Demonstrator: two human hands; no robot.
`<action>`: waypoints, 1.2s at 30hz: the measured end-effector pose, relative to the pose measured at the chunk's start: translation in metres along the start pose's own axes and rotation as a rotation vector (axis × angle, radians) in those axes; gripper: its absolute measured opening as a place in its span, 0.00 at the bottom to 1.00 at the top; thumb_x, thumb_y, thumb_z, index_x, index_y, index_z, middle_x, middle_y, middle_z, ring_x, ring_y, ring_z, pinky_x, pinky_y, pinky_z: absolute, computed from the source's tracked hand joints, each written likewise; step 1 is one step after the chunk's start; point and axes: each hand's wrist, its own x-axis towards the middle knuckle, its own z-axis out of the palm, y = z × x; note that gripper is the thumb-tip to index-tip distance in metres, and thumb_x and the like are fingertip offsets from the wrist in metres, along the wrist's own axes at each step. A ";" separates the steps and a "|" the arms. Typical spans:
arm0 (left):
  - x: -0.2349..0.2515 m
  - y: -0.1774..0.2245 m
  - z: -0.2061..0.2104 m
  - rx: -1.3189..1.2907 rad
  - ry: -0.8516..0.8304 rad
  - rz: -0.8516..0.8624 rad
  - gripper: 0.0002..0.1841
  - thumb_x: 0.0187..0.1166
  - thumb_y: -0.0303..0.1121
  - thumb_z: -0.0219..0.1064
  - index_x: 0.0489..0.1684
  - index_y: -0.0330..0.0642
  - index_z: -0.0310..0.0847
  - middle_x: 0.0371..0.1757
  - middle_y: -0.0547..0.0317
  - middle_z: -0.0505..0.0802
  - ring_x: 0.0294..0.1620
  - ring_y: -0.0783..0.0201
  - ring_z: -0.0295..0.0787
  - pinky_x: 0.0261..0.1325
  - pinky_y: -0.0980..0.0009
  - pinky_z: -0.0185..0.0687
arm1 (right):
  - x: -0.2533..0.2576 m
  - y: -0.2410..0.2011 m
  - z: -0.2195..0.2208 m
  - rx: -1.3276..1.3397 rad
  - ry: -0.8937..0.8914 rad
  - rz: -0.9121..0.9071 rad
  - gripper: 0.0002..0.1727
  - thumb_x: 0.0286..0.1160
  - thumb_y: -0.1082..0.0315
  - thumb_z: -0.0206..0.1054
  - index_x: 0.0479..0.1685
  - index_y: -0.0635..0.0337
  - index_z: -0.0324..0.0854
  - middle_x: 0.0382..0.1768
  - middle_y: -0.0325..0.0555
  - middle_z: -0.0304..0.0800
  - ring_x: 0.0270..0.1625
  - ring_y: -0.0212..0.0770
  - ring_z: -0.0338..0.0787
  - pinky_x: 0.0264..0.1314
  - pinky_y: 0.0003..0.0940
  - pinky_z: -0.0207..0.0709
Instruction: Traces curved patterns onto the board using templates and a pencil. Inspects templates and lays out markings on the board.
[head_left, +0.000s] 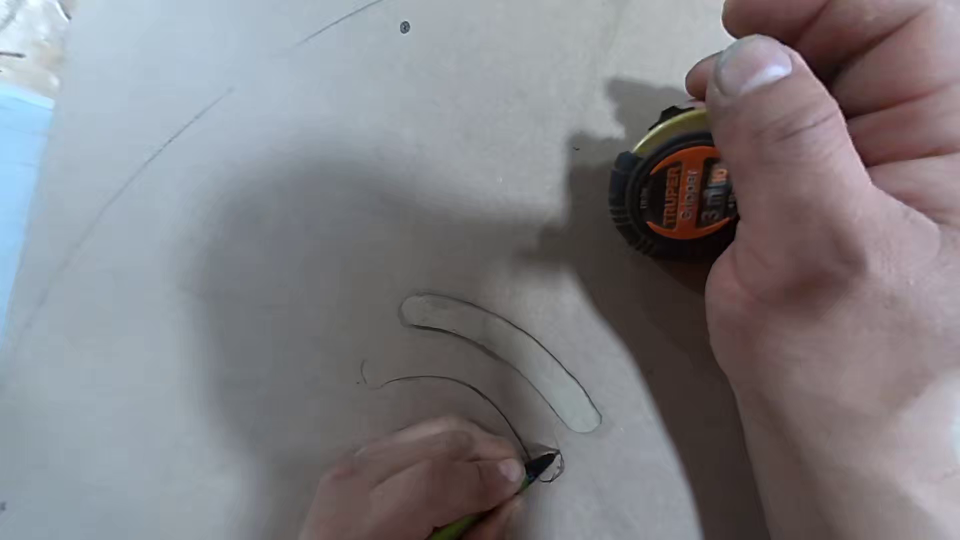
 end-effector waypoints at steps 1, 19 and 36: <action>0.000 0.000 0.000 0.002 -0.013 0.004 0.06 0.77 0.28 0.74 0.47 0.42 0.88 0.45 0.56 0.95 0.47 0.65 0.92 0.49 0.73 0.90 | 0.000 0.000 0.000 0.006 0.002 -0.004 0.12 0.88 0.65 0.59 0.58 0.60 0.82 0.42 0.33 0.89 0.44 0.27 0.90 0.45 0.22 0.86; -0.006 -0.004 0.029 -0.016 1.066 -0.132 0.03 0.81 0.29 0.69 0.42 0.40 0.84 0.32 0.52 0.96 0.28 0.60 0.95 0.33 0.68 0.95 | 0.001 0.007 -0.005 0.029 -0.054 0.016 0.17 0.90 0.63 0.60 0.69 0.59 0.80 0.53 0.35 0.90 0.50 0.29 0.89 0.54 0.25 0.84; 0.017 0.006 0.045 0.022 1.405 -0.306 0.02 0.79 0.20 0.64 0.37 0.30 0.79 0.26 0.51 0.93 0.24 0.61 0.94 0.29 0.70 0.95 | 0.000 0.007 -0.004 0.069 -0.017 0.037 0.18 0.89 0.61 0.60 0.69 0.59 0.80 0.56 0.36 0.89 0.56 0.30 0.89 0.63 0.29 0.84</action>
